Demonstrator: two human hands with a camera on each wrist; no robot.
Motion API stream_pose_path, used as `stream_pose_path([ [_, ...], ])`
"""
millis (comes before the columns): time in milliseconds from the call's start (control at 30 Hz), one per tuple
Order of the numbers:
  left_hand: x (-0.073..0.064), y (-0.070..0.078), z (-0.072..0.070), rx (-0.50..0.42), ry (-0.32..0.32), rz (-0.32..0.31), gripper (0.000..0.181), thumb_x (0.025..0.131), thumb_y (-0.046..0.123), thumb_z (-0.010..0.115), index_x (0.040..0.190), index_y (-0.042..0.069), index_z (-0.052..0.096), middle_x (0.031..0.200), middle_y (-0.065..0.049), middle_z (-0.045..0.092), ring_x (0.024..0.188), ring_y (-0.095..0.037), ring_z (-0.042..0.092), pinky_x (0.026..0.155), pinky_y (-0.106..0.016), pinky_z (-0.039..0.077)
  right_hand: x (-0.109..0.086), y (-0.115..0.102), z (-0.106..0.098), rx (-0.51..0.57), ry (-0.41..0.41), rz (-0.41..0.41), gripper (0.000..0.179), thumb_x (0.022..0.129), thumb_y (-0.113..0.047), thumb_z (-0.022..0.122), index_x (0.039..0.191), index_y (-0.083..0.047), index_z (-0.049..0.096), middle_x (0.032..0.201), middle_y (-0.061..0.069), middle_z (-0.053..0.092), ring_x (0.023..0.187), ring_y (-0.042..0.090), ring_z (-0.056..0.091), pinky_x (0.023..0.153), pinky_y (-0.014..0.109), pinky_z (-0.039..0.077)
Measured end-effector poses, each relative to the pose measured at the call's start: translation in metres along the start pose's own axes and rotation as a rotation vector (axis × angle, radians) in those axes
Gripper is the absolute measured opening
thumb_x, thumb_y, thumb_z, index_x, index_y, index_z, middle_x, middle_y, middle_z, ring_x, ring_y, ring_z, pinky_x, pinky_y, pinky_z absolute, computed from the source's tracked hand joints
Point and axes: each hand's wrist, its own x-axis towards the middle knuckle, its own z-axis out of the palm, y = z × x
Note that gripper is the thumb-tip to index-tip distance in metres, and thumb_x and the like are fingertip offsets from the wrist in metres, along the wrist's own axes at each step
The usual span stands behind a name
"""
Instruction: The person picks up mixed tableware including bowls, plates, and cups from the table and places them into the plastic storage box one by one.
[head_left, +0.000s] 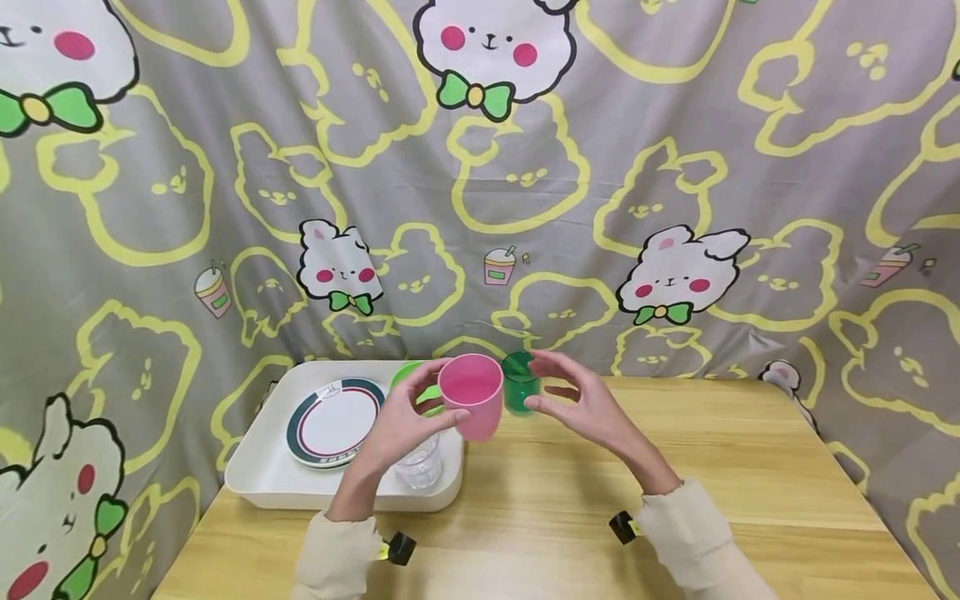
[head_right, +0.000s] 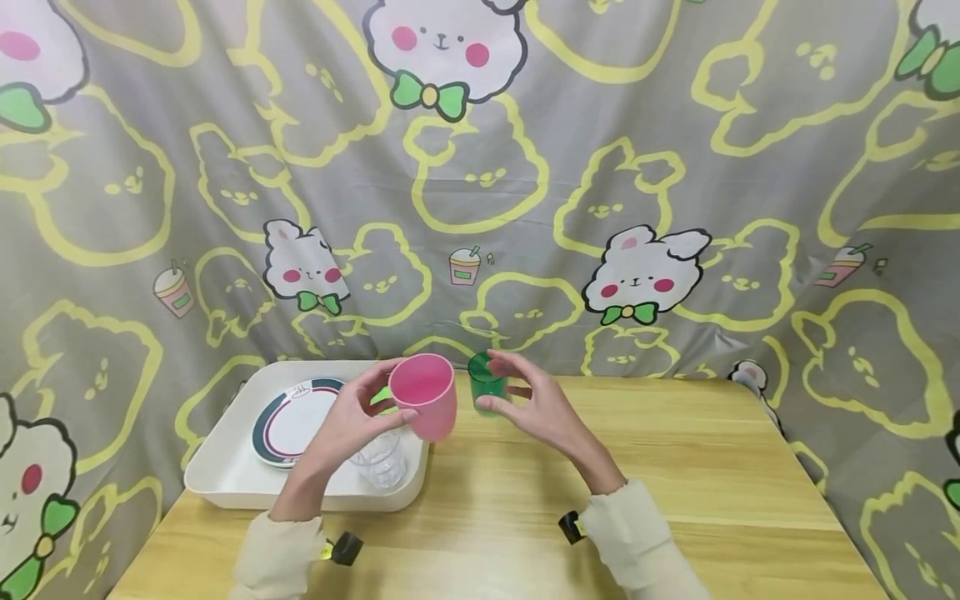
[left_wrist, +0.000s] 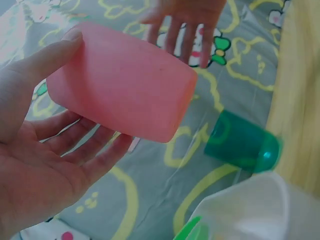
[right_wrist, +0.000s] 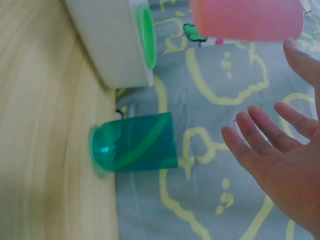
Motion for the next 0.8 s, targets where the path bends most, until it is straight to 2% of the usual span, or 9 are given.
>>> stream_pose_path([
  [167, -0.012, -0.003, -0.022, 0.025, 0.062, -0.027, 0.067, 0.083, 0.008, 0.086, 0.143, 0.008, 0.055, 0.138, -0.01, 0.059, 0.127, -0.029, 0.055, 0.099, -0.032, 0.055, 0.004, 0.015, -0.002, -0.126, 0.073, -0.02, 0.069, 0.088, -0.024, 0.084, 0.149, -0.012, 0.051, 0.142, 0.011, 0.059, 0.129, 0.034, 0.056, 0.103, 0.054, 0.053],
  [367, -0.028, -0.014, -0.043, 0.05, 0.111, -0.029, 0.069, 0.085, 0.004, 0.083, 0.146, 0.007, 0.052, 0.14, -0.011, 0.057, 0.126, -0.023, 0.056, 0.101, -0.026, 0.052, 0.006, 0.034, -0.001, -0.134, 0.095, 0.012, 0.072, 0.088, -0.021, 0.084, 0.149, -0.008, 0.049, 0.147, 0.018, 0.053, 0.131, 0.041, 0.053, 0.103, 0.058, 0.051],
  [567, -0.042, -0.03, -0.053, 0.029, 0.117, -0.069, 0.071, 0.085, 0.0, 0.081, 0.148, 0.004, 0.048, 0.143, -0.014, 0.052, 0.128, -0.015, 0.054, 0.102, -0.023, 0.049, 0.01, 0.054, 0.002, -0.117, 0.121, 0.031, 0.078, 0.087, -0.019, 0.085, 0.153, -0.008, 0.044, 0.15, 0.019, 0.048, 0.135, 0.043, 0.048, 0.104, 0.061, 0.049],
  [800, -0.052, -0.043, -0.057, 0.044, 0.142, -0.12, 0.074, 0.083, 0.0, 0.084, 0.147, 0.0, 0.046, 0.145, -0.017, 0.051, 0.13, -0.018, 0.051, 0.104, -0.026, 0.047, 0.013, 0.071, 0.007, -0.111, 0.14, 0.064, 0.085, 0.086, -0.017, 0.085, 0.156, -0.005, 0.037, 0.153, 0.021, 0.044, 0.137, 0.045, 0.044, 0.105, 0.062, 0.047],
])
